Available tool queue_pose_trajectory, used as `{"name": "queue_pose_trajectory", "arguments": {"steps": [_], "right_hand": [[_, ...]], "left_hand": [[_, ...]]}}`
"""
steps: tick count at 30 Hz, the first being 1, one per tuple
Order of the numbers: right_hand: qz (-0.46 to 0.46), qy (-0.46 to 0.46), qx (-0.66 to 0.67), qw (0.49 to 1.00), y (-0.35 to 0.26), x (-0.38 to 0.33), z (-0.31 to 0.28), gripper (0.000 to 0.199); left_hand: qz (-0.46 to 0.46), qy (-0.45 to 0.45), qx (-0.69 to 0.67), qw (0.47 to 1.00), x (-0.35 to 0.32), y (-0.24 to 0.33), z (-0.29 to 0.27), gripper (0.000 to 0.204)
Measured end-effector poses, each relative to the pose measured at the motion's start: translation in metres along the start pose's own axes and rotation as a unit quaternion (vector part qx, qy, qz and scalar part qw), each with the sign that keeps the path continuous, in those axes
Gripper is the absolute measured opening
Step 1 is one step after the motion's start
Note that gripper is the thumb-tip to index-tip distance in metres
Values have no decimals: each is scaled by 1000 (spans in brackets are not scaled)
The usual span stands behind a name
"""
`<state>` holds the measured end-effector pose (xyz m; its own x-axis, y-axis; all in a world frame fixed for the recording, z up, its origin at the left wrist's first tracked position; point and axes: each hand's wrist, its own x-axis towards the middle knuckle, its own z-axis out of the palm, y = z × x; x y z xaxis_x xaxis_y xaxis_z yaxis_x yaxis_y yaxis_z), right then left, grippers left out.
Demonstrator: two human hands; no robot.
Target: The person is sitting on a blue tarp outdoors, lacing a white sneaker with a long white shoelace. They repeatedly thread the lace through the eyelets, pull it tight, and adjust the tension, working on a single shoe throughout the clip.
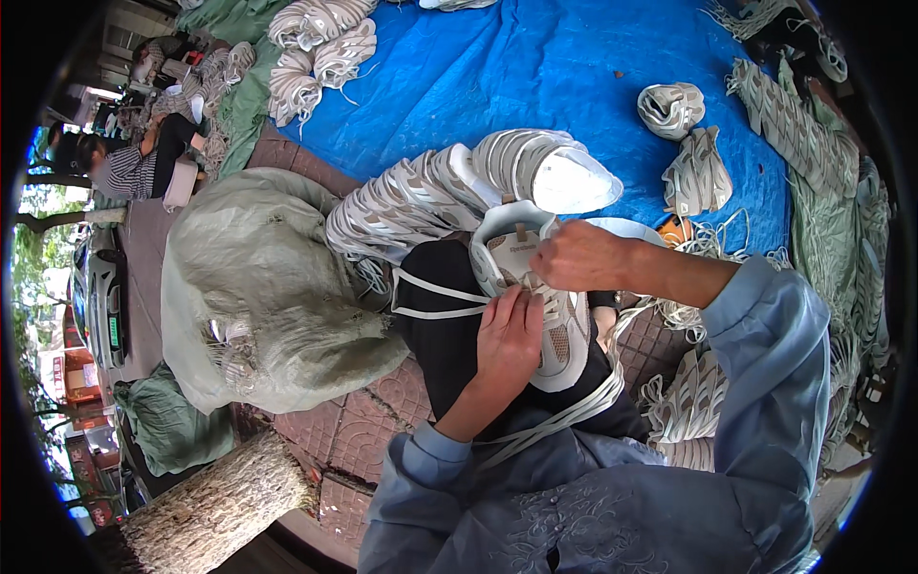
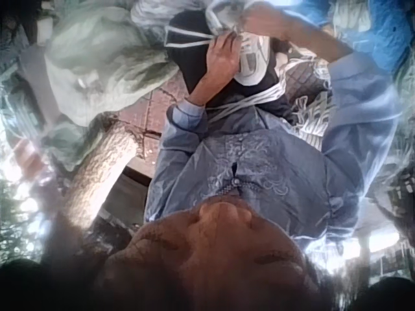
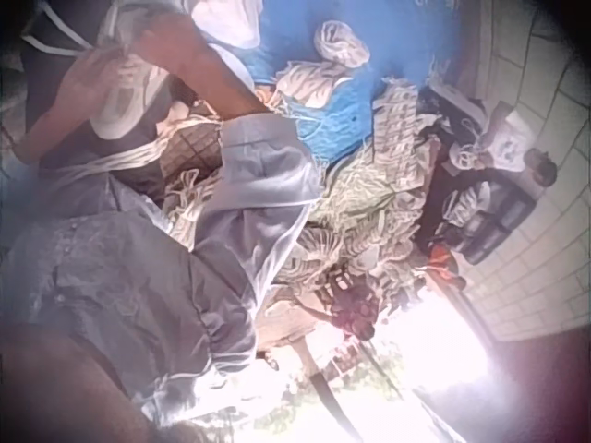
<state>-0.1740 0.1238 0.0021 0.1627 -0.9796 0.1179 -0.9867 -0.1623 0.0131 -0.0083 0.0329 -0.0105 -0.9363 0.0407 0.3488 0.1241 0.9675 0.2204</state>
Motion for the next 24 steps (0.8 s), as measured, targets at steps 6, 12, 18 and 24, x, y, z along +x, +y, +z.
{"name": "queue_pose_trajectory", "arguments": {"steps": [6,12,18,24], "right_hand": [[110,113,104,982,-6,-8,-2,8],[162,189,270,930,-25,6,28,21],[188,202,353,894,-27,-4,31,21],[227,251,437,833,-23,-11,41,17]], "left_hand": [[1,6,19,1000,-7,3,5,27],[-73,32,-159,984,4,-13,-8,19],[-95,16,-96,991,31,-33,-2,9],[30,-67,89,993,45,-33,-3,8]]}}
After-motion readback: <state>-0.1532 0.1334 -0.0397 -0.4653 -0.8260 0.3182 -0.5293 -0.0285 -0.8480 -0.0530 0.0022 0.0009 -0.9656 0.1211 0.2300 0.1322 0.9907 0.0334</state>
